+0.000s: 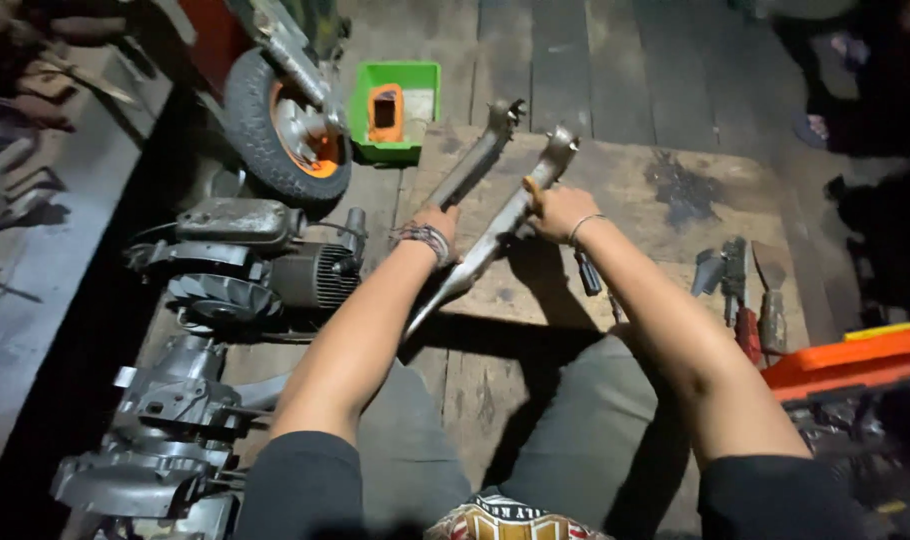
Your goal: The person is using a small brush to clean or polish a metal motorcycle fork leg.
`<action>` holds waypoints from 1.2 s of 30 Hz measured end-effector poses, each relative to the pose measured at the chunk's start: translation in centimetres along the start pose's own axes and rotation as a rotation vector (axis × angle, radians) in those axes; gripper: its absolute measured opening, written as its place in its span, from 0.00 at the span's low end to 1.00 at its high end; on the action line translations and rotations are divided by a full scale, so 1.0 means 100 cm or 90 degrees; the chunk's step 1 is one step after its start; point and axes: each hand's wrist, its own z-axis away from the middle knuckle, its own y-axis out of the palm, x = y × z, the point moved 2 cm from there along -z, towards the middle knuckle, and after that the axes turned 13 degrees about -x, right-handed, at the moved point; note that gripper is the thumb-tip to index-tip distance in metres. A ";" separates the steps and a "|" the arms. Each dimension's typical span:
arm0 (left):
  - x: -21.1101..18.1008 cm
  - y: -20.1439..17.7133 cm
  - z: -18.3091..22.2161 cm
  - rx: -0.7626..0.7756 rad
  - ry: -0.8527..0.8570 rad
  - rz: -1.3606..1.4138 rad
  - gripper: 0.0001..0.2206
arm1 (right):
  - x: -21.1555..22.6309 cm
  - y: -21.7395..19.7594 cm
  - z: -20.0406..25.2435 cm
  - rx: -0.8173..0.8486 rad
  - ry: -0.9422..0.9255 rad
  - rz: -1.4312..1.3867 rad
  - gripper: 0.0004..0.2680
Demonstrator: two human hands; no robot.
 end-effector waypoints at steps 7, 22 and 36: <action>0.012 0.041 -0.047 -0.022 0.000 0.002 0.30 | 0.026 0.018 0.022 -0.075 -0.051 -0.276 0.11; 0.037 -0.008 0.037 -0.074 0.072 -0.086 0.28 | 0.051 -0.001 0.047 0.028 -0.016 0.084 0.13; 0.009 -0.014 0.041 -0.068 0.006 0.011 0.30 | 0.090 -0.054 0.048 -0.148 -0.084 -0.142 0.09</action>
